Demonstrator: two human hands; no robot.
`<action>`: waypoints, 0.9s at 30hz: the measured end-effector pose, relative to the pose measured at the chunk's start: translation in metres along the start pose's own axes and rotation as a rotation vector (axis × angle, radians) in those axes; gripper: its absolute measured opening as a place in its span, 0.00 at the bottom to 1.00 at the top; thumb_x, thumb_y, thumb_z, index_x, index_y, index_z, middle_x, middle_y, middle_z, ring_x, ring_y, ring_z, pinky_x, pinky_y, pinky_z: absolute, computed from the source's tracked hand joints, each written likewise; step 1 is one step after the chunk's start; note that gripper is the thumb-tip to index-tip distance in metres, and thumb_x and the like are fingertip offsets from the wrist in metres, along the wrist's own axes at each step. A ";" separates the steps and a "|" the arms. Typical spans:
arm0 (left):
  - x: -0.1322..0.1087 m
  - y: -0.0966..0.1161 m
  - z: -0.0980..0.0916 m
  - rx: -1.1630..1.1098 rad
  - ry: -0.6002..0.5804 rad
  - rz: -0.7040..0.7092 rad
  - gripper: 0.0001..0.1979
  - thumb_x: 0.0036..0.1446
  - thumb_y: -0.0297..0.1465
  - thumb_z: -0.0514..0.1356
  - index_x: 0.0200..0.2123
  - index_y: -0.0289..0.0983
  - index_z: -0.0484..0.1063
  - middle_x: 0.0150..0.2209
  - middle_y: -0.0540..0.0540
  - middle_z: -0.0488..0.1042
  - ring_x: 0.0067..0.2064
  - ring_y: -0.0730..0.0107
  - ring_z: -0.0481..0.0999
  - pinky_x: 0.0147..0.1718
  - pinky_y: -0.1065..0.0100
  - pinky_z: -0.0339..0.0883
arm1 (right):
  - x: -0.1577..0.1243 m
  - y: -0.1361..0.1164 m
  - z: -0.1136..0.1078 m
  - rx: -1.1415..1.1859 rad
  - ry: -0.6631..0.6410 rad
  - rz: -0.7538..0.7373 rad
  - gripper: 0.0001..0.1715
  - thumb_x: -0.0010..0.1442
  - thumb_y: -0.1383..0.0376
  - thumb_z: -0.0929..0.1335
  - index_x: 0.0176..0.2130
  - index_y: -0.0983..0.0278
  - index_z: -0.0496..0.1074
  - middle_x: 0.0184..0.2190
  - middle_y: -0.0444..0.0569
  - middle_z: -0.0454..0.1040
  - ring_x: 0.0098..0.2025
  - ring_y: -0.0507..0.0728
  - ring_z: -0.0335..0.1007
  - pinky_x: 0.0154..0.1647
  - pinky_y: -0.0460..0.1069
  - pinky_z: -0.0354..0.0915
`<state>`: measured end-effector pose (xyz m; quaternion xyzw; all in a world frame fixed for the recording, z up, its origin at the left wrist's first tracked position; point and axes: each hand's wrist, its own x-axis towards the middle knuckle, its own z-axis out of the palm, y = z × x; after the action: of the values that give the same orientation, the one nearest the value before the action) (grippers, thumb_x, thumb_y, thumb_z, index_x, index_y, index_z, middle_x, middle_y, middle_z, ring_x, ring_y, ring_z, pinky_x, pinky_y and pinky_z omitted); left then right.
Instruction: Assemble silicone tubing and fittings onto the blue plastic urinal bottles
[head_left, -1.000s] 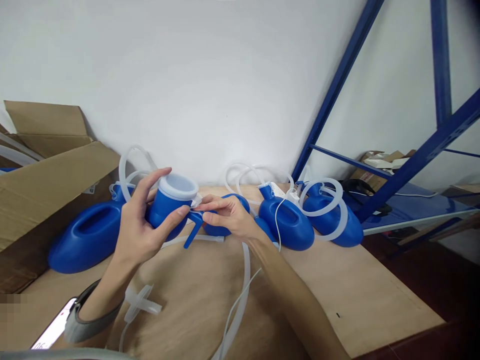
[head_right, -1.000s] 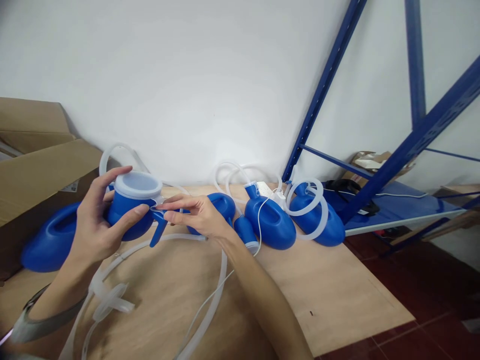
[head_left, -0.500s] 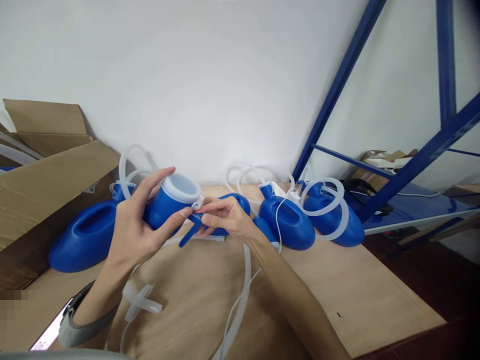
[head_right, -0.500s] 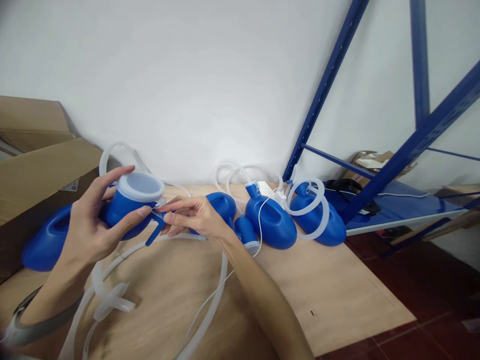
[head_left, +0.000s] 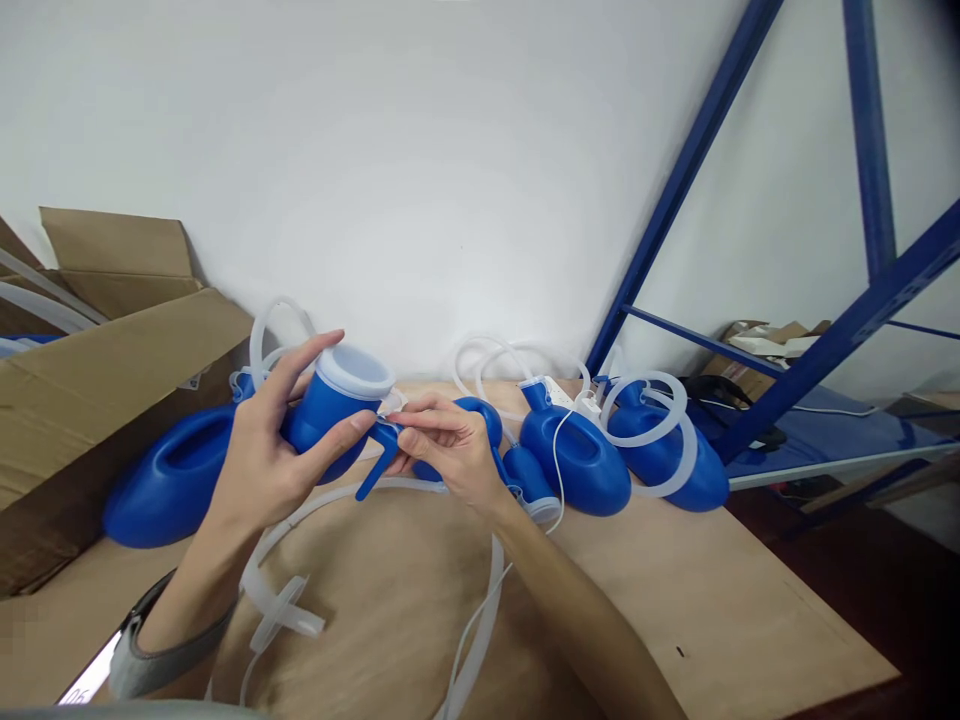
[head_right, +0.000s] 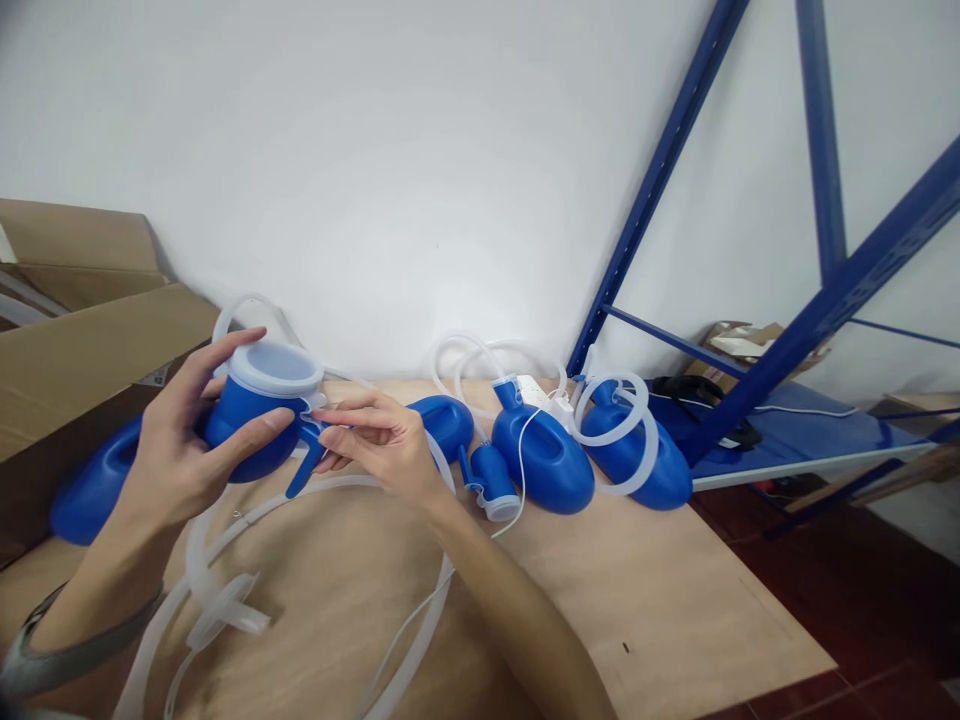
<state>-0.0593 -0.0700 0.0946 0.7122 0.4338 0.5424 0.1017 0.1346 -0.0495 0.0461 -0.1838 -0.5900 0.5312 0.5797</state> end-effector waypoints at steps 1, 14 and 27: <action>0.000 0.000 0.000 0.007 -0.003 0.000 0.35 0.56 0.46 0.69 0.65 0.47 0.68 0.35 0.53 0.81 0.31 0.68 0.76 0.35 0.66 0.72 | 0.000 -0.002 0.000 -0.026 0.019 -0.048 0.17 0.53 0.53 0.80 0.41 0.56 0.86 0.42 0.46 0.76 0.28 0.50 0.79 0.31 0.48 0.81; -0.002 -0.001 0.004 0.023 0.015 0.001 0.37 0.54 0.49 0.69 0.65 0.47 0.68 0.35 0.53 0.82 0.31 0.68 0.77 0.37 0.65 0.75 | 0.000 -0.010 -0.008 -0.268 0.011 -0.355 0.07 0.62 0.60 0.77 0.42 0.51 0.85 0.41 0.46 0.83 0.45 0.56 0.80 0.51 0.54 0.78; -0.003 0.005 0.007 0.086 0.171 0.009 0.35 0.54 0.48 0.68 0.63 0.44 0.71 0.32 0.53 0.80 0.31 0.66 0.80 0.31 0.69 0.73 | -0.009 0.018 0.012 -0.327 0.132 -0.513 0.14 0.65 0.62 0.75 0.51 0.53 0.82 0.51 0.50 0.82 0.53 0.59 0.81 0.56 0.56 0.78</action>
<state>-0.0510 -0.0727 0.0926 0.6691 0.4605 0.5825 0.0309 0.1189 -0.0552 0.0291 -0.1538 -0.6558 0.2523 0.6947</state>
